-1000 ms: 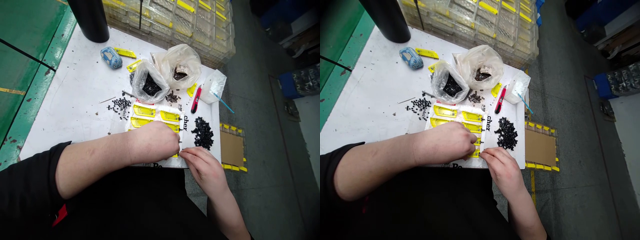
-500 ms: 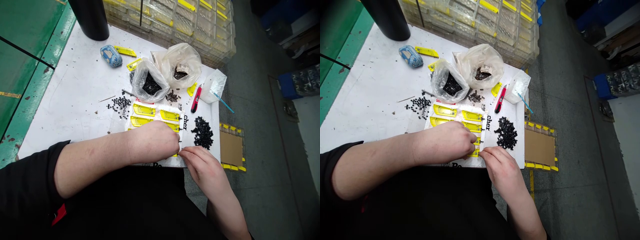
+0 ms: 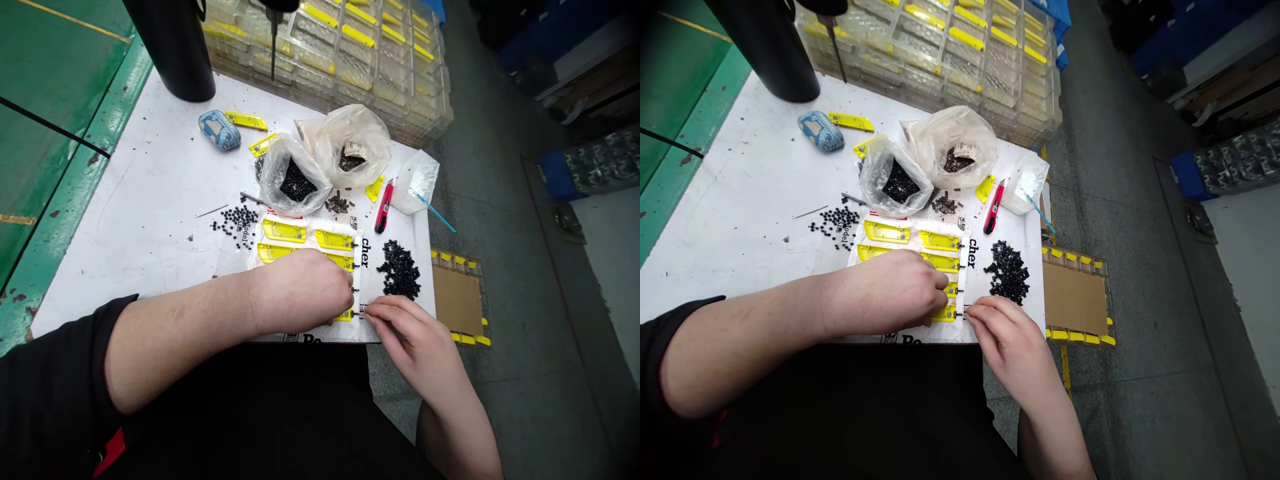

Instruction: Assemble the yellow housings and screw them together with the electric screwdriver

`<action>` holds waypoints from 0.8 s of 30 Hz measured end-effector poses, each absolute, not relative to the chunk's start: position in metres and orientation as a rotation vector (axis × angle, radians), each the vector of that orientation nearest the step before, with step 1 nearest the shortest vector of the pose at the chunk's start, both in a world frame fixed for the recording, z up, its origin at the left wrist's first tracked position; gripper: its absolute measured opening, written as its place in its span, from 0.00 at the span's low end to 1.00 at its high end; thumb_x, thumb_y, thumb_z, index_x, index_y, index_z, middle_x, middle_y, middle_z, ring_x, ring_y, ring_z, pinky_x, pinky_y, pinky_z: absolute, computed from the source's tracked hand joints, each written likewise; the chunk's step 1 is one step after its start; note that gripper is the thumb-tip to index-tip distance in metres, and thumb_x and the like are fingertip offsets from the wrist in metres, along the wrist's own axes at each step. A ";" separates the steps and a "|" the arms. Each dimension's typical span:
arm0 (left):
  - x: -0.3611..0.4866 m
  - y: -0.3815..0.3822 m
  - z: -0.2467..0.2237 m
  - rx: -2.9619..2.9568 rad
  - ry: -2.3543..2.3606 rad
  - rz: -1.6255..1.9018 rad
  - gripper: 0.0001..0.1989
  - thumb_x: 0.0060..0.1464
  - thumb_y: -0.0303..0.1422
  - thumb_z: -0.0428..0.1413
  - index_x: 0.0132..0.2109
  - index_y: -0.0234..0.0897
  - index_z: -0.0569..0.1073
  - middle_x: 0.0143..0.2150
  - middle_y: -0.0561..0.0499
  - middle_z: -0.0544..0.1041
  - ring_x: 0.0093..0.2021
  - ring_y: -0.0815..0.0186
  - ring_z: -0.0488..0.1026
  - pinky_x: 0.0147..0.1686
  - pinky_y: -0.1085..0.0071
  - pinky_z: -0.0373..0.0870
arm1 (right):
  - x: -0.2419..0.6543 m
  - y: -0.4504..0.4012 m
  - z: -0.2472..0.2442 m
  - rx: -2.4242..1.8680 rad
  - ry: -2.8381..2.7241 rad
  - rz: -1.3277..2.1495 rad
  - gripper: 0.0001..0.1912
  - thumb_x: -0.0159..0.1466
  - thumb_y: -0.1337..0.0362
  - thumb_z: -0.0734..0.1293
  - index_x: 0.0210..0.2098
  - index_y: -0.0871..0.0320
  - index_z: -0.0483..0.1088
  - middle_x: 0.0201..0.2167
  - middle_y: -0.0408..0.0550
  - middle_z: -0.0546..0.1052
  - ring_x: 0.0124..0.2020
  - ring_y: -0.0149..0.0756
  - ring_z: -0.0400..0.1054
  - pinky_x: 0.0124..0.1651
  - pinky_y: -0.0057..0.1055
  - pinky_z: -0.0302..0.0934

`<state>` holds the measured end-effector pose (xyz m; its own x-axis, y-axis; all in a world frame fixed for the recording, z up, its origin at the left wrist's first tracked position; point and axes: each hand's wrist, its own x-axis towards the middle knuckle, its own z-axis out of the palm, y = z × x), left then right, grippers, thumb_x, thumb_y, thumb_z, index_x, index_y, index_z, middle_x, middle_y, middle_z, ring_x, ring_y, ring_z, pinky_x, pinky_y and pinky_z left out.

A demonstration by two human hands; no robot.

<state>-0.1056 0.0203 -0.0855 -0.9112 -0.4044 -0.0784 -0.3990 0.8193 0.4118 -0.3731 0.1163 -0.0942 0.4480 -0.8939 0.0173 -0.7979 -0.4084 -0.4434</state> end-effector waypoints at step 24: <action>-0.015 -0.047 -0.062 1.690 -2.718 -0.845 0.15 0.61 0.49 0.59 0.47 0.48 0.83 0.44 0.51 0.85 0.42 0.60 0.77 0.36 0.64 0.60 | -0.372 0.048 -0.095 -2.384 1.772 -0.427 0.06 0.76 0.58 0.68 0.46 0.52 0.75 0.47 0.46 0.80 0.48 0.43 0.75 0.52 0.42 0.69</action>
